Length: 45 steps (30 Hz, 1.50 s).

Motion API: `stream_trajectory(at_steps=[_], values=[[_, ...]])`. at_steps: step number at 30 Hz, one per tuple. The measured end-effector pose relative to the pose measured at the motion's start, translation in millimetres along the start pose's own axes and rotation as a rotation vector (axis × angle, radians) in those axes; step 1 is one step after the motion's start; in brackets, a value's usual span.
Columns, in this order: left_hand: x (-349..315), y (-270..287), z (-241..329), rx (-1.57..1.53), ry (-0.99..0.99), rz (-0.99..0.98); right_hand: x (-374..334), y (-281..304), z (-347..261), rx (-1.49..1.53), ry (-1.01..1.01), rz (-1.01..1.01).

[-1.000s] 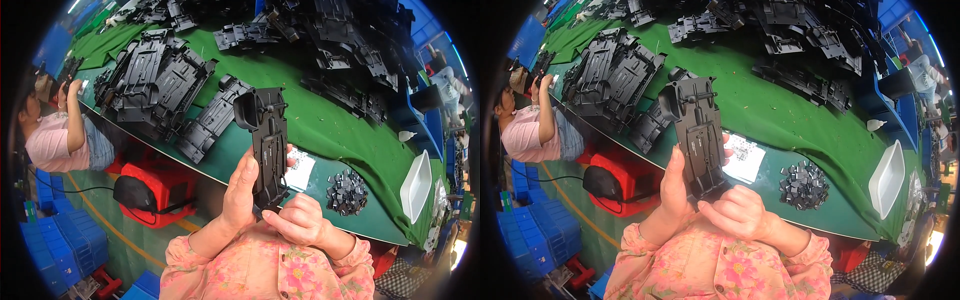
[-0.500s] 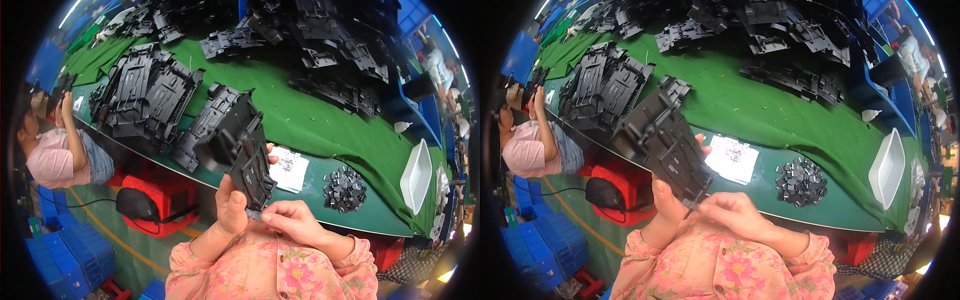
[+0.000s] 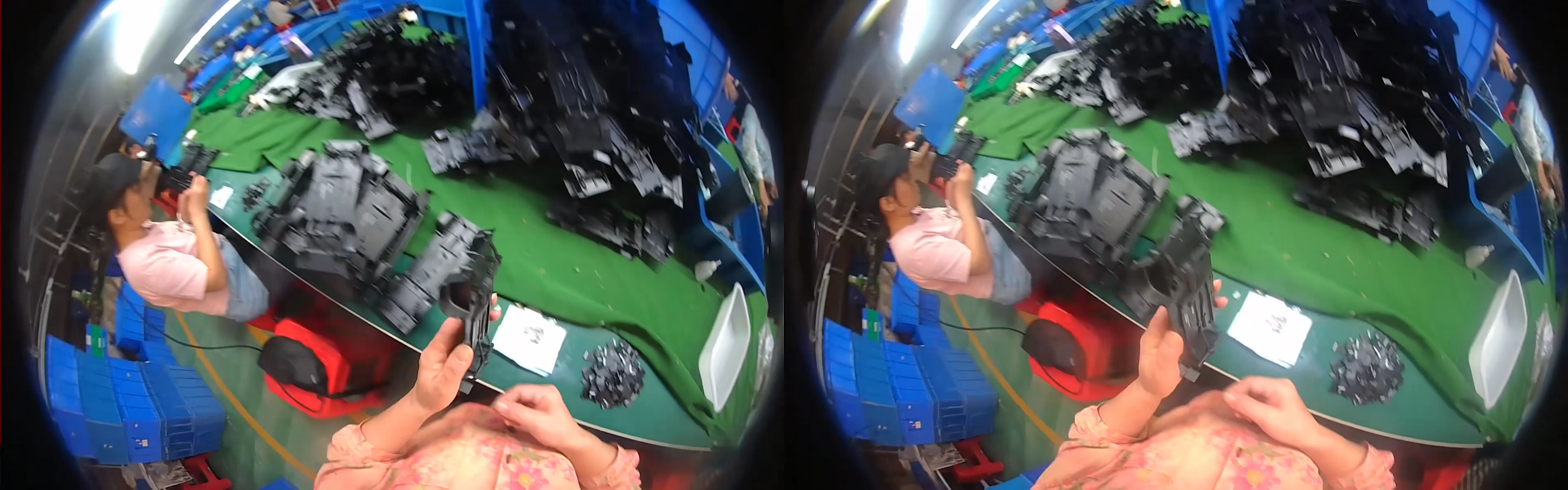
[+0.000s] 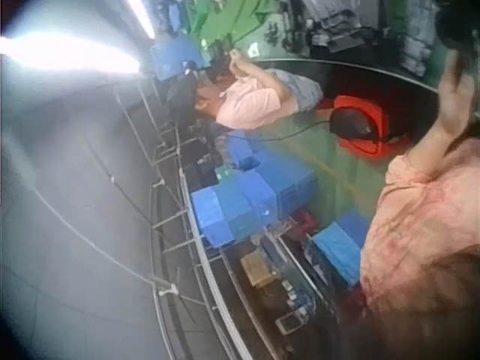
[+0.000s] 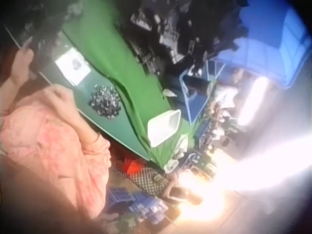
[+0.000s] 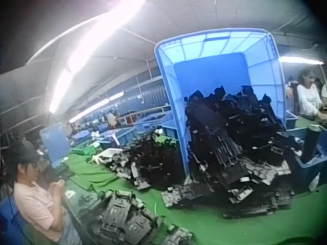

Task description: The person assembles toy car chassis by taking chassis pieces from a pile, attaching small plastic components to each chassis by hand, pressing them into place, and stacking the assembled chassis on the table.

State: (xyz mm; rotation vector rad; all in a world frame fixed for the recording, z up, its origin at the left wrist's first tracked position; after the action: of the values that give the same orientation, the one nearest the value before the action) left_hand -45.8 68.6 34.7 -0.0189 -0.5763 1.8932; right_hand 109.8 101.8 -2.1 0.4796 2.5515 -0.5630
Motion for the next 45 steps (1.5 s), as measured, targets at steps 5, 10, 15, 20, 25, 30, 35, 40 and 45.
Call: stream_trajectory(at_steps=[5,10,15,20,25,30,35,40,45], values=[[39.8,29.1,120.0,1.256,-0.377,0.084,-9.4,9.9,14.4,0.084,0.017,0.034],[119.7,135.5,188.6,1.465,-0.319,0.452,-11.3,12.6,9.6,0.023,0.076,0.042],[153.0,250.4,183.6,1.518,0.026,0.338,-2.7,1.4,-7.2,-0.225,0.149,-0.068],[165.2,268.5,152.4,1.617,0.194,0.233,-16.2,19.5,-35.7,-0.376,0.143,0.049],[169.3,244.4,149.0,1.668,0.225,0.225,-6.8,82.7,-61.2,-0.285,0.378,0.250],[151.7,220.0,169.5,1.861,-0.089,0.309,25.1,112.4,-118.6,-0.462,0.554,0.428],[132.8,144.1,168.1,1.550,-0.400,0.307,95.8,106.2,-171.5,-0.072,0.538,0.325],[84.4,91.9,144.8,1.314,-0.335,0.202,175.3,131.1,-183.9,0.560,0.478,0.320],[53.0,81.7,127.3,1.215,-0.247,0.170,191.5,127.6,-192.8,0.632,0.516,0.322]])
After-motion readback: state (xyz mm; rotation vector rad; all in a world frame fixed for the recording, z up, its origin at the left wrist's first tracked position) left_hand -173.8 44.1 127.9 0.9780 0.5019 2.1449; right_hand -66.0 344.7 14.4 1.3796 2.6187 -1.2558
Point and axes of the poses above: each hand's wrist, its own x-axis towards the middle knuckle, its own y-axis out of the back of the hand, z = x × y, the point moved 7 cm from there along x, towards the middle knuckle, and after that the axes turned 3 degrees about -z, right-handed, at the moved point
